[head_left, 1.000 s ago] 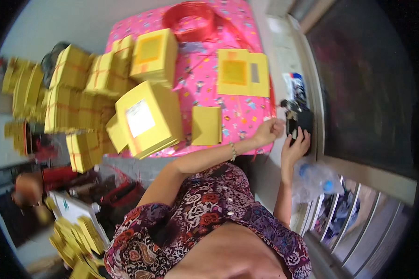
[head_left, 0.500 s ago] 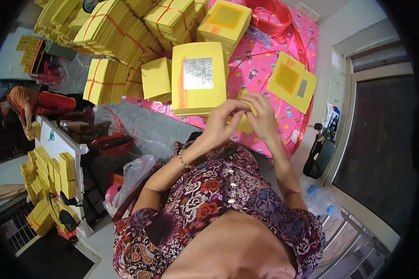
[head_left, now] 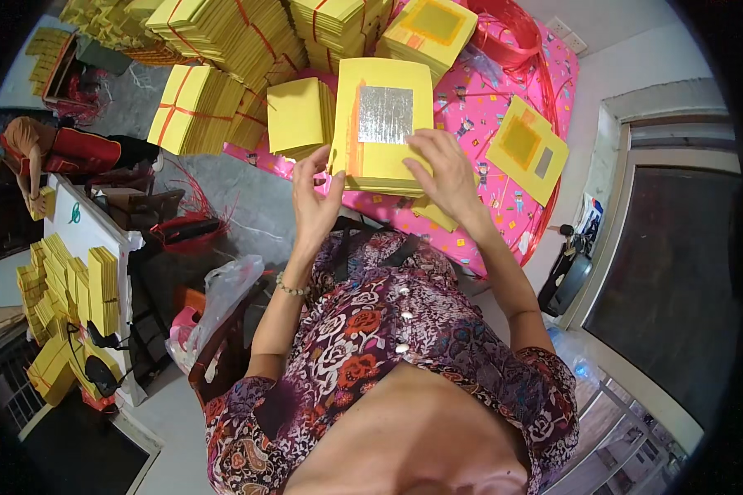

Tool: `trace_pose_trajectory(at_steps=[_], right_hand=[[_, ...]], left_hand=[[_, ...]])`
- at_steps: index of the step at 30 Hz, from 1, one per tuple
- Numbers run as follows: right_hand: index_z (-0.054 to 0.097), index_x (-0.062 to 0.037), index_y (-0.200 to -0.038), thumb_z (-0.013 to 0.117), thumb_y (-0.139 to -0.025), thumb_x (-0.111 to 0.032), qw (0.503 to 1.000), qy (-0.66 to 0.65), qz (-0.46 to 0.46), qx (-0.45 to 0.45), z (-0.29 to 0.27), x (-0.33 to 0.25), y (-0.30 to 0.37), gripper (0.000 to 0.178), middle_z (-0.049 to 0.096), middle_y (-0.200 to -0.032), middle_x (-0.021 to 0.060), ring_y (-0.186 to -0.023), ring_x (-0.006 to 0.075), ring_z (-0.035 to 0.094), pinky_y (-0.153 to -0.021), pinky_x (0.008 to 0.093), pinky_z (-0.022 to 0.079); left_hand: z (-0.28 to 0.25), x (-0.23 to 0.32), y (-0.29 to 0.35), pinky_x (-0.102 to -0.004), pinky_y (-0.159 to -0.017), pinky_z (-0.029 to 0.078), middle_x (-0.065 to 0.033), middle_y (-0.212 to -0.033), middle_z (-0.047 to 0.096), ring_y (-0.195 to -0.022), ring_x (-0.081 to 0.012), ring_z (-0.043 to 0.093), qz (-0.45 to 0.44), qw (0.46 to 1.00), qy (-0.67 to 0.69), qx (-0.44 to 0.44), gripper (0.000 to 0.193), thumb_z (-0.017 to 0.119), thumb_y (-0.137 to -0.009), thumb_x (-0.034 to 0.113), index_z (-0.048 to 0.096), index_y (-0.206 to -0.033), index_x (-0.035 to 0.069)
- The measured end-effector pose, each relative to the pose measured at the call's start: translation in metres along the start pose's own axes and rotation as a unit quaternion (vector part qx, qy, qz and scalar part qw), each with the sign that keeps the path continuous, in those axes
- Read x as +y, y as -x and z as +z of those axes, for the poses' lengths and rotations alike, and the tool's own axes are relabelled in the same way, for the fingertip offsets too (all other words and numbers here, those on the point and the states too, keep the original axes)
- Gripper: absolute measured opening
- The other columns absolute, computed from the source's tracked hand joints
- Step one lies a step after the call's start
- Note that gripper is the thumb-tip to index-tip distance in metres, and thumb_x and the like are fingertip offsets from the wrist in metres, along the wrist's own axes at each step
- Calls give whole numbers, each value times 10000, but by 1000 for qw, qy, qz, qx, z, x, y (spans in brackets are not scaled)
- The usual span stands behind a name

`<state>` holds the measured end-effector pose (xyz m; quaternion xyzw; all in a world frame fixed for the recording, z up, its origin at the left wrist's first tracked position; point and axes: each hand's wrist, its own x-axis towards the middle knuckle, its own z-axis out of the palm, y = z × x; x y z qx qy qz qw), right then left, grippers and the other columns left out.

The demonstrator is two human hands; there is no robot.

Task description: Organizing and bundling sheets of yellow Joss paper using rubber bands.

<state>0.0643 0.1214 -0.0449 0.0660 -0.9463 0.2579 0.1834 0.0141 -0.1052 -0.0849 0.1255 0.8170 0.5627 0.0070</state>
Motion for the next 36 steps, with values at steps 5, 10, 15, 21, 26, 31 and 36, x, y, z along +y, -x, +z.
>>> trace_pose_trajectory(at_steps=[5, 10, 15, 21, 26, 31, 36], right_hand=[[549, -25, -1143, 619, -845, -137, 999, -1, 31, 34, 5, 40, -37, 327, 562, -1098, 154, -1045, 334, 521, -909, 409, 428], [527, -33, -1204, 539, -908, -228, 998, 56, 0, 42, 32, 90, -103, 355, 550, -1184, 168, -1128, 349, 494, -969, 433, 391], [549, -35, -1198, 465, -950, -295, 994, 91, 14, -51, 62, 120, -139, 369, 600, -1124, 173, -1058, 343, 557, -918, 429, 432], [613, -42, -1093, 478, -945, -282, 994, 25, 41, -99, 64, 111, -140, 312, 642, -1012, 141, -976, 315, 600, -875, 415, 457], [606, -43, -1105, 494, -941, -276, 996, 17, 23, -90, 64, 111, -139, 307, 636, -1013, 140, -983, 312, 597, -868, 404, 460], [592, -44, -1136, 516, -934, -263, 999, 38, -26, 12, 63, 114, -131, 307, 606, -1087, 144, -1016, 316, 576, -871, 405, 457], [604, -65, -1092, 588, -887, -210, 997, -51, -49, 39, 18, 69, -92, 251, 595, -1009, 140, -982, 325, 567, -833, 417, 458]], left_hand=[[0, -9, 1, -362, -912, 455, -154, -1219, 528, -1103, -267, 535, 50, 991, -104, -63, 723, 764, -745, 156, 397, -1345, -14], [5, -3, 1, -414, -973, 403, -205, -1256, 476, -1152, -347, 480, 76, 988, -117, -69, 783, 776, -721, 152, 362, -1361, -30], [6, -2, -1, -420, -981, 393, -227, -1254, 458, -1158, -383, 463, 86, 986, -126, -64, 773, 759, -722, 117, 351, -1360, -37], [3, 4, -4, -402, -938, 434, -216, -1229, 472, -1127, -362, 498, 48, 993, -88, -67, 689, 744, -733, 100, 414, -1326, -15], [1, 7, -3, -400, -928, 438, -184, -1234, 482, -1126, -347, 493, 57, 990, -106, -69, 575, 762, -716, 121, 538, -1242, 55], [-5, 16, -11, -390, -915, 447, -148, -1226, 501, -1111, -317, 503, 113, 982, -124, -81, 516, 778, -697, 119, 597, -1180, 102], [-14, 4, -13, -377, -917, 450, -126, -1202, 513, -1114, -293, 515, 128, 978, -129, -98, 469, 789, -678, 108, 638, -1122, 104]])
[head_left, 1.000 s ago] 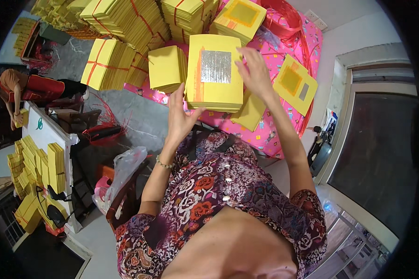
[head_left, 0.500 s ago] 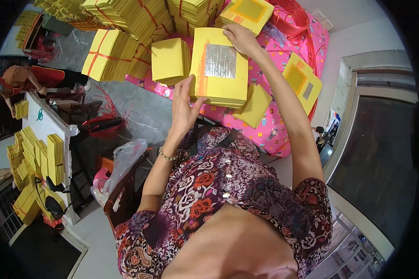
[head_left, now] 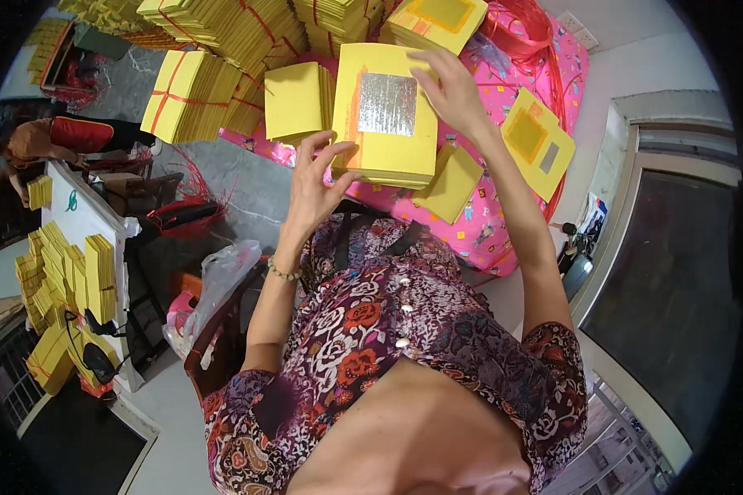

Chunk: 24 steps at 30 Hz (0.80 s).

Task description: Organizing and bundling sheets of yellow Joss paper using rubber bands.

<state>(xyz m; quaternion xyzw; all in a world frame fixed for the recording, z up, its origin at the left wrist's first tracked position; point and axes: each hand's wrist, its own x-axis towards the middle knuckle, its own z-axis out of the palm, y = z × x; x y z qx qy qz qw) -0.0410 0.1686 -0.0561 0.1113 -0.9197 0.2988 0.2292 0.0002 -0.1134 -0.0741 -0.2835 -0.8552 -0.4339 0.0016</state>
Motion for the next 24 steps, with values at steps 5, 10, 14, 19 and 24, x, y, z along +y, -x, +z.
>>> trace_pose_trajectory(at_steps=[5, 10, 14, 19, 24], right_hand=[[589, -33, -1092, 654, -834, -194, 993, -27, 31, -108, -33, -39, 61, 311, 587, -1033, 141, -987, 305, 569, -856, 379, 457], [596, -42, -1053, 726, -755, -209, 989, -14, 10, -147, -36, -54, 92, 366, 570, -1053, 123, -1016, 303, 550, -865, 389, 457], [602, -54, -1054, 753, -707, -237, 991, 23, -14, -132, -28, -51, 99, 421, 565, -1062, 105, -1031, 298, 540, -862, 398, 457], [635, -66, -1022, 757, -700, -246, 990, 26, -29, -135, -29, -50, 95, 388, 574, -1050, 96, -1024, 289, 540, -844, 391, 468], [699, -82, -943, 733, -762, -222, 985, -21, 34, -165, -35, -54, 89, 231, 582, -1048, 91, -1005, 258, 556, -841, 359, 473]], left_hand=[[-4, -2, -1, -356, -884, 461, -110, -1144, 540, -1060, -275, 541, -24, 999, 31, 0, 411, 778, -693, 97, 655, -1085, 100], [-9, -6, -3, -346, -853, 472, -103, -1098, 561, -1016, -268, 564, -4, 999, 31, -14, 341, 756, -725, 96, 666, -1054, 91], [-13, -9, -6, -348, -827, 481, -108, -1093, 574, -1004, -273, 580, 15, 999, 20, -32, 315, 753, -739, 120, 673, -1043, 92], [-13, -16, -6, -346, -812, 489, -105, -1084, 597, -992, -267, 596, 7, 999, 39, -24, 273, 758, -738, 134, 696, -1000, 89], [-12, -17, -6, -342, -803, 492, -102, -1072, 604, -986, -254, 601, -1, 998, 55, -25, 237, 756, -743, 136, 711, -969, 84]])
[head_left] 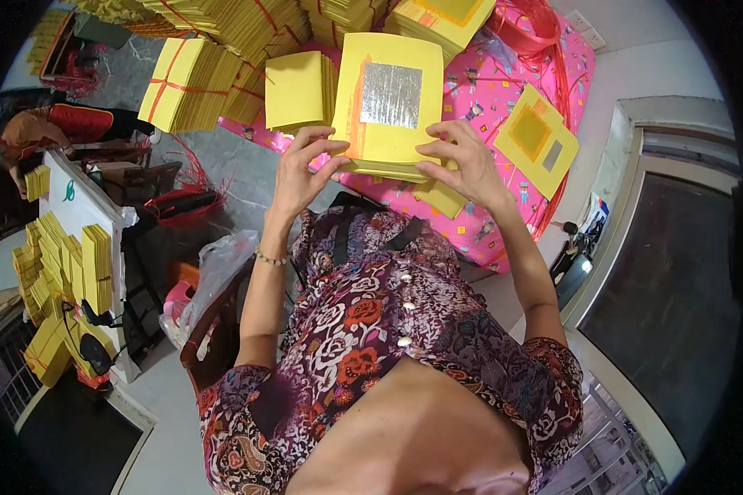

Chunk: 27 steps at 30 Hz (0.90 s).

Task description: Organizing and bundling sheets of yellow Joss paper using rubber bands.

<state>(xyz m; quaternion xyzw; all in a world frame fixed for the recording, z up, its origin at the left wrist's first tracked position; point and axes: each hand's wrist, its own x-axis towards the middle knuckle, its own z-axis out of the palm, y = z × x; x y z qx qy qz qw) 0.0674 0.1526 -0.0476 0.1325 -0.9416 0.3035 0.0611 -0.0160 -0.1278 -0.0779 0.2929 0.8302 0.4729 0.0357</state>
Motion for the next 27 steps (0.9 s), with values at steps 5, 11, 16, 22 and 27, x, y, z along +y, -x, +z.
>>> trace_pose_trajectory(at_steps=[5, 11, 16, 22, 27], right_hand=[[697, -61, -878, 712, -783, -186, 1000, -19, 0, 19, 4, 1, -1, 158, 610, -996, 84, -965, 246, 566, -810, 354, 473], [685, -40, -800, 692, -808, -172, 992, -100, 26, 68, 16, 6, -3, 133, 642, -817, 55, -812, 213, 582, -691, 318, 478], [688, -28, -814, 684, -822, -153, 977, -181, 83, 74, 19, 9, -5, 125, 642, -788, 56, -745, 171, 573, -608, 281, 459], [695, -8, -807, 698, -820, -173, 957, -241, 151, 61, 23, 13, -7, 165, 623, -749, 41, -679, 105, 550, -583, 251, 432], [694, -1, -792, 702, -812, -171, 935, -287, 206, 33, 22, 14, -10, 171, 592, -704, 20, -635, 75, 523, -571, 237, 412]], left_hand=[[2, 1, 1, -344, -796, 502, -104, -1063, 622, -972, -255, 617, 18, 1000, -18, 16, 215, 754, -748, 138, 719, -954, 85], [1, -1, 1, -339, -792, 506, -104, -1066, 631, -961, -252, 626, 1, 1000, -1, 17, 200, 749, -755, 141, 722, -944, 82], [-1, -1, -1, -309, -795, 508, -103, -1074, 639, -952, -217, 630, 2, 1000, -1, 12, 192, 735, -771, 114, 720, -955, 64], [-2, 0, -2, -321, -789, 506, -104, -1054, 641, -951, -229, 628, 11, 1000, -3, 16, 179, 738, -770, 125, 722, -939, 68], [1, -1, -1, -331, -782, 506, -106, -1031, 642, -947, -238, 628, -9, 1000, 13, 22, 154, 736, -772, 128, 726, -914, 69]])
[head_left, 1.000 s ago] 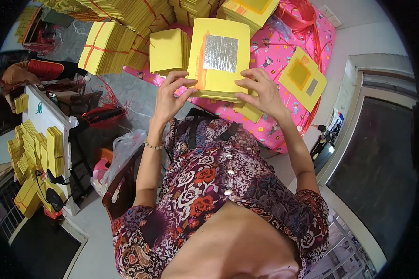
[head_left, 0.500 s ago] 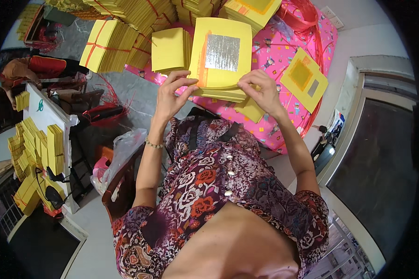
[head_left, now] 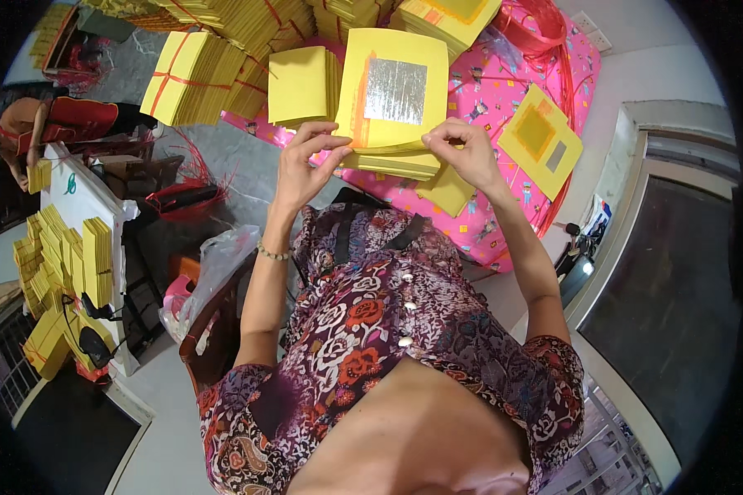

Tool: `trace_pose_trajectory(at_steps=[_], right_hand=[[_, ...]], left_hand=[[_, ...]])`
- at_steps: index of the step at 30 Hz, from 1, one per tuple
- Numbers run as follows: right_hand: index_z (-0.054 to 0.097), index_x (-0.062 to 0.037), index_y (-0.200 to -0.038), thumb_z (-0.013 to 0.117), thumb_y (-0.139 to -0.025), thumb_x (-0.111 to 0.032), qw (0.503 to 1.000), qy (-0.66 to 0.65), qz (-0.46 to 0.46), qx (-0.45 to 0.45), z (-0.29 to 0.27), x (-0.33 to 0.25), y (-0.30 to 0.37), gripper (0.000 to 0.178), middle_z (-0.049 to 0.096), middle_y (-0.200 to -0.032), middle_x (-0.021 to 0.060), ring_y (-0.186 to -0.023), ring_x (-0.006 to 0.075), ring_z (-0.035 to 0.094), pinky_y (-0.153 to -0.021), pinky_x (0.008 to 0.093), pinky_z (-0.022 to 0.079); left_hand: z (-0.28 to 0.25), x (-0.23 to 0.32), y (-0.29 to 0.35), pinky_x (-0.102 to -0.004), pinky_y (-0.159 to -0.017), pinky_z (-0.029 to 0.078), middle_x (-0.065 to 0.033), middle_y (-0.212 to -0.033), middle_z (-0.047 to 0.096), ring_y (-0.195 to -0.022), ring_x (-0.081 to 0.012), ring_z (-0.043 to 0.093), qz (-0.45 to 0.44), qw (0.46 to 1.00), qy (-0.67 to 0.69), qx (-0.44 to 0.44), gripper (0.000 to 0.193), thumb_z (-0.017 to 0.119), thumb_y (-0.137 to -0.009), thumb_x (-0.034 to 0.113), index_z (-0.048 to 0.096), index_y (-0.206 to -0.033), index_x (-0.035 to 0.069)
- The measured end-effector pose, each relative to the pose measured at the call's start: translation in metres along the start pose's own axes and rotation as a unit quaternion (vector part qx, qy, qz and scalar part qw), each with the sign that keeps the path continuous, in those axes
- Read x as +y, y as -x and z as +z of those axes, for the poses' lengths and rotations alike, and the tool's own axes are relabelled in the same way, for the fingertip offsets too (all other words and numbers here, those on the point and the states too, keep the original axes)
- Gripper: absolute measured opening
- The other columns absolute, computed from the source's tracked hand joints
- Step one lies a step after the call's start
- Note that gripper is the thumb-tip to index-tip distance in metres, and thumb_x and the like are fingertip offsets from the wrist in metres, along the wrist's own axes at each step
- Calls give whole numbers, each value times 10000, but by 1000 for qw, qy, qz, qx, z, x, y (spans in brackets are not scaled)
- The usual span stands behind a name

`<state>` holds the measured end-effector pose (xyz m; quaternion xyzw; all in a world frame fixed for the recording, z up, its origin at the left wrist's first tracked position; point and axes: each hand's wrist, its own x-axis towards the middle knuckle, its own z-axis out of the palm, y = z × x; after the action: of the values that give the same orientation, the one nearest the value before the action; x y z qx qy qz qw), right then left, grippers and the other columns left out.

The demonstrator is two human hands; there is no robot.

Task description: Organizing and bundling sheets of yellow Joss paper using rubber bands.

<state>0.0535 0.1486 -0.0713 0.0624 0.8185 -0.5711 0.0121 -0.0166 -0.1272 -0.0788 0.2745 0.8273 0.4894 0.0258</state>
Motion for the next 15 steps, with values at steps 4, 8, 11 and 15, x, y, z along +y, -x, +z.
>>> trace_pose_trajectory(at_steps=[4, 8, 11, 15], right_hand=[[683, 26, -822, 665, -844, -110, 999, 41, 5, -27, -4, 0, -2, 138, 614, -782, 25, -722, 78, 564, -664, 230, 439], [680, 25, -813, 670, -842, -113, 999, 41, 4, -27, -4, 0, -2, 142, 612, -777, 21, -717, 77, 562, -664, 230, 439], [677, 27, -808, 671, -842, -115, 999, 41, 6, -28, -3, 2, -3, 146, 611, -773, 19, -716, 74, 559, -663, 229, 438], [674, 29, -804, 669, -845, -120, 999, 25, 15, -26, -3, -1, -4, 155, 609, -771, 15, -708, 70, 551, -655, 226, 432]], left_hand=[[4, -3, 1, -287, -766, 511, -100, -1045, 648, -904, -184, 633, 0, 1000, -11, 15, 138, 726, -789, 107, 732, -918, 59], [8, -1, 3, -316, -768, 505, -116, -1002, 653, -897, -227, 649, -41, 998, 21, 42, 137, 735, -765, 138, 738, -885, 73], [11, -1, 4, -315, -778, 502, -115, -998, 655, -908, -220, 646, -47, 997, 28, 54, 135, 733, -768, 141, 739, -886, 75], [10, -1, 2, -315, -778, 504, -119, -983, 659, -903, -228, 651, -47, 997, 31, 55, 130, 729, -772, 134, 739, -886, 73]])
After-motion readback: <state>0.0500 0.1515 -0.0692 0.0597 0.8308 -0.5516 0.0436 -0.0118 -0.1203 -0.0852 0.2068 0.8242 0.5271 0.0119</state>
